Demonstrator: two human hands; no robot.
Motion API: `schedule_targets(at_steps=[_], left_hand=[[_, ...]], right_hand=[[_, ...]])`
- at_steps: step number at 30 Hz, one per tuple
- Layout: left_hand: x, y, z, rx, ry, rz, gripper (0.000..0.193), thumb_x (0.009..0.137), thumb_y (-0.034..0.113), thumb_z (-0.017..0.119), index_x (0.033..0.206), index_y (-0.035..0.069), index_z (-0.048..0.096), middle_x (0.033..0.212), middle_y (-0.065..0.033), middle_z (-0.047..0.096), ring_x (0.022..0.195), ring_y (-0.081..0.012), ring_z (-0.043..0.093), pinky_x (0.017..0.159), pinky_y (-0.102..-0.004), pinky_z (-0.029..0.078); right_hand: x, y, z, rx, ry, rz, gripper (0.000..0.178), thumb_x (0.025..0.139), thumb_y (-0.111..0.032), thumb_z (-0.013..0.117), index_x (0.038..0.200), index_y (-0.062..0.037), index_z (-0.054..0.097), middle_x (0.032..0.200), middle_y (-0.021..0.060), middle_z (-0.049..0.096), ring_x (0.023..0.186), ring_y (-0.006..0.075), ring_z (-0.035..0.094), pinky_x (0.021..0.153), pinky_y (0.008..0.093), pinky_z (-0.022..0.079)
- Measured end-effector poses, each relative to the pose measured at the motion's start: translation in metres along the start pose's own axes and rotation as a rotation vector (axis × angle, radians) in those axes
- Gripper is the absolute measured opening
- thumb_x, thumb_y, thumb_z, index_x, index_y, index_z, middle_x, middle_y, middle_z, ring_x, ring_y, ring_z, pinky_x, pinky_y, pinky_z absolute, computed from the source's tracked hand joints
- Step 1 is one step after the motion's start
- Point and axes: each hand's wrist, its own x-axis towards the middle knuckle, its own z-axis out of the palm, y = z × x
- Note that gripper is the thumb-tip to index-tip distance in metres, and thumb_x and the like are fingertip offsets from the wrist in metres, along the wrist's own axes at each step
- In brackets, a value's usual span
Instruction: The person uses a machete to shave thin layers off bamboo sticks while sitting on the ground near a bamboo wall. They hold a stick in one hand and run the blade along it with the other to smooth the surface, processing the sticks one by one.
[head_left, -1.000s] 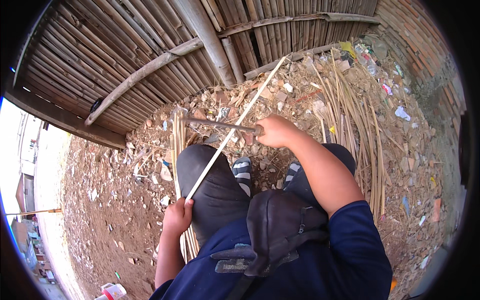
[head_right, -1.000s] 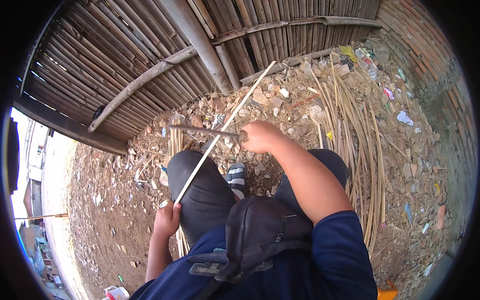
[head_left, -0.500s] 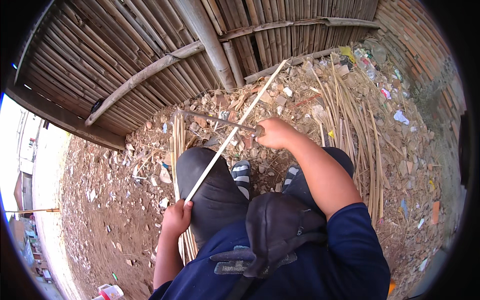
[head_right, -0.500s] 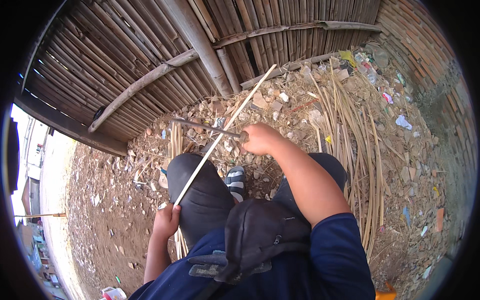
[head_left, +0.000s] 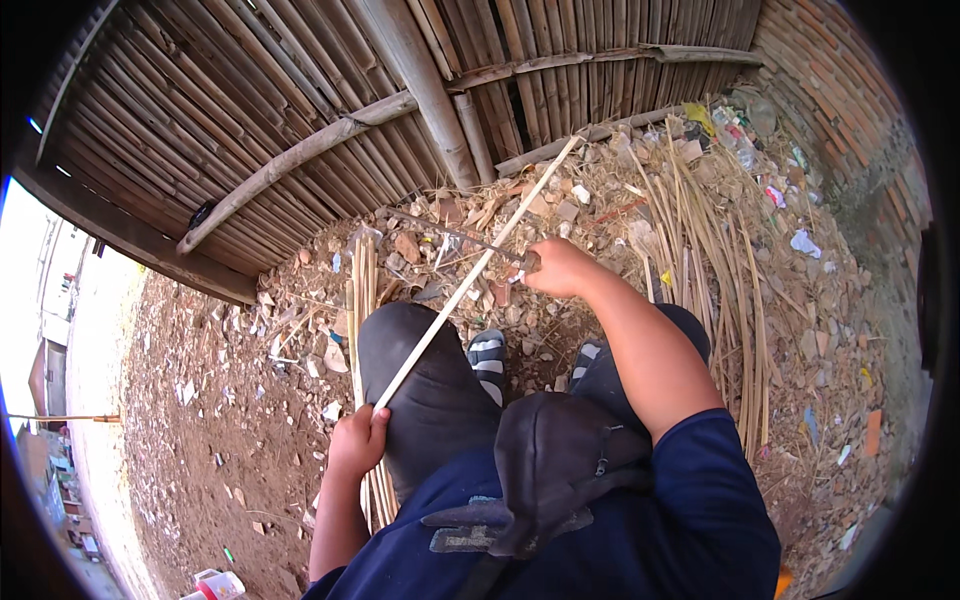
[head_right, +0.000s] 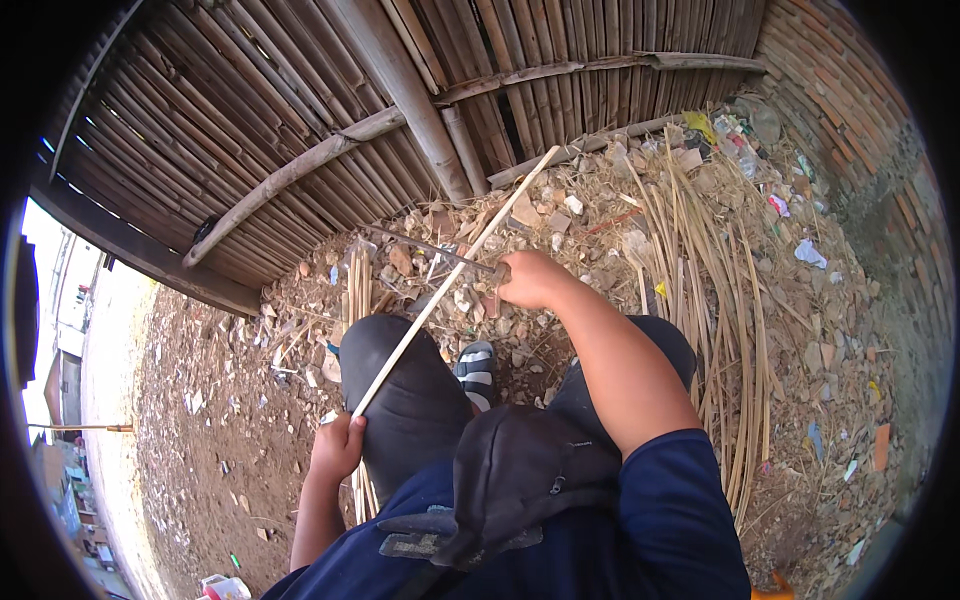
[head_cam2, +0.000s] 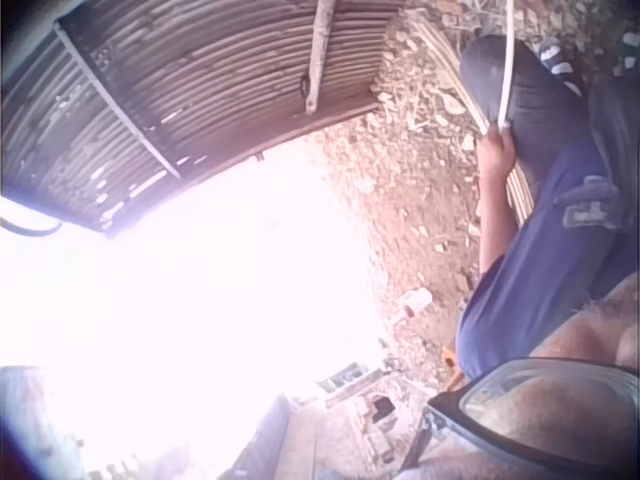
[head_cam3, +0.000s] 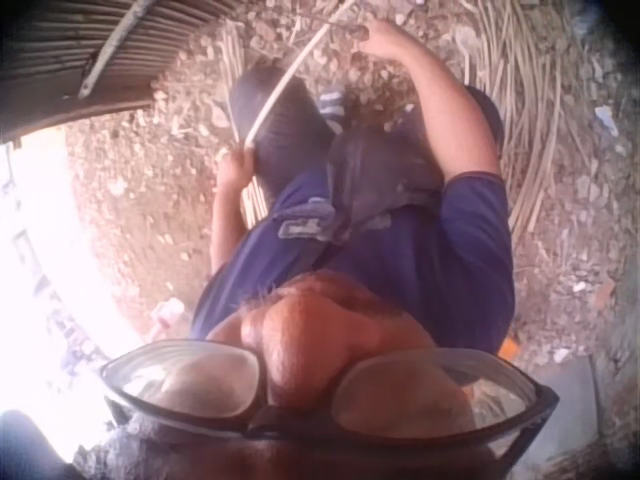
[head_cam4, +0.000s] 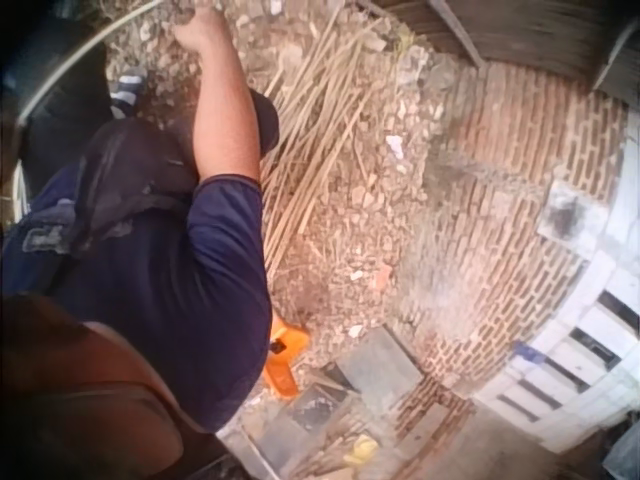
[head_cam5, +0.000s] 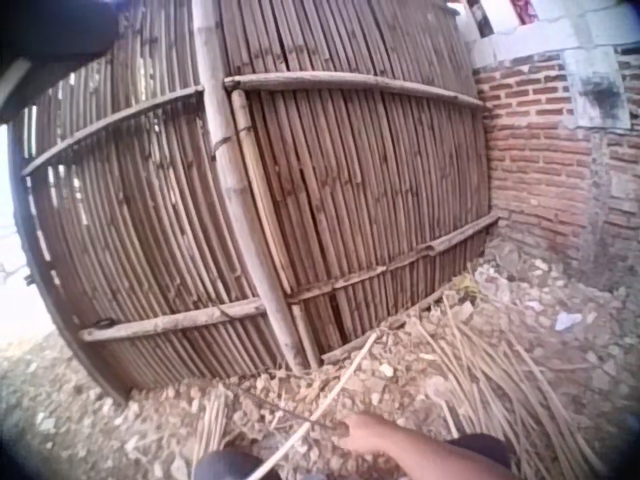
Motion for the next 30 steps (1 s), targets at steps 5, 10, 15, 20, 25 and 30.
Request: schedule_targets(at_steps=[5,10,15,20,25,30], left_hand=[[0.001,0.000,0.001,0.025,0.020,0.021,0.045,0.103,0.037,0.056,0.075,0.001,0.053,0.065,-0.0261,0.060,0.067,-0.0499,0.061,0.060,-0.0560,0.047],[0.001,-0.005,0.003,0.001,0.022,0.033,0.045,0.102,0.036,0.056,0.075,0.001,0.052,0.065,-0.0261,0.060,0.066,-0.0499,0.061,0.060,-0.0557,0.046],[0.003,0.001,-0.002,-0.033,-0.042,-0.014,0.046,0.104,0.038,0.051,0.078,0.000,0.055,0.069,-0.0265,0.060,0.071,-0.0496,0.061,0.063,-0.0544,0.046],[0.002,0.002,-0.004,0.016,-0.040,-0.032,0.047,0.104,0.039,0.051,0.079,0.000,0.056,0.070,-0.0269,0.061,0.074,-0.0500,0.062,0.065,-0.0546,0.046],[0.002,0.000,-0.001,-0.003,-0.036,-0.026,0.046,0.104,0.039,0.052,0.078,0.001,0.056,0.070,-0.0265,0.061,0.073,-0.0497,0.062,0.064,-0.0545,0.046],[0.002,-0.002,-0.001,-0.004,-0.034,-0.015,0.047,0.104,0.039,0.052,0.077,0.001,0.056,0.068,-0.0261,0.060,0.070,-0.0490,0.061,0.063,-0.0543,0.046]], right_hand=[[-0.009,-0.009,-0.002,-0.077,-0.107,-0.032,0.044,0.081,-0.030,0.071,0.120,-0.0086,0.070,0.116,0.0198,0.070,0.109,0.0369,0.067,0.093,0.0442,0.054],[-0.018,-0.018,0.002,-0.166,-0.091,-0.059,0.046,0.082,-0.035,0.074,0.122,-0.0129,0.070,0.115,0.0186,0.071,0.110,0.0359,0.067,0.093,0.0461,0.054],[0.001,-0.002,0.003,-0.105,-0.059,-0.066,0.042,0.082,-0.034,0.075,0.116,-0.0098,0.072,0.112,0.0189,0.072,0.107,0.0368,0.067,0.092,0.0458,0.054],[0.002,0.002,0.004,-0.080,-0.057,-0.027,0.042,0.081,-0.034,0.075,0.114,-0.0076,0.072,0.112,0.0201,0.072,0.107,0.0383,0.067,0.093,0.0443,0.053],[-0.004,0.000,0.008,-0.016,-0.043,-0.091,0.045,0.081,-0.035,0.076,0.115,-0.0065,0.071,0.112,0.0203,0.072,0.107,0.0385,0.067,0.092,0.0450,0.053],[-0.012,-0.007,0.005,-0.083,-0.123,-0.109,0.045,0.081,-0.035,0.076,0.118,-0.0108,0.071,0.110,0.0187,0.072,0.106,0.0360,0.068,0.090,0.0455,0.054]])
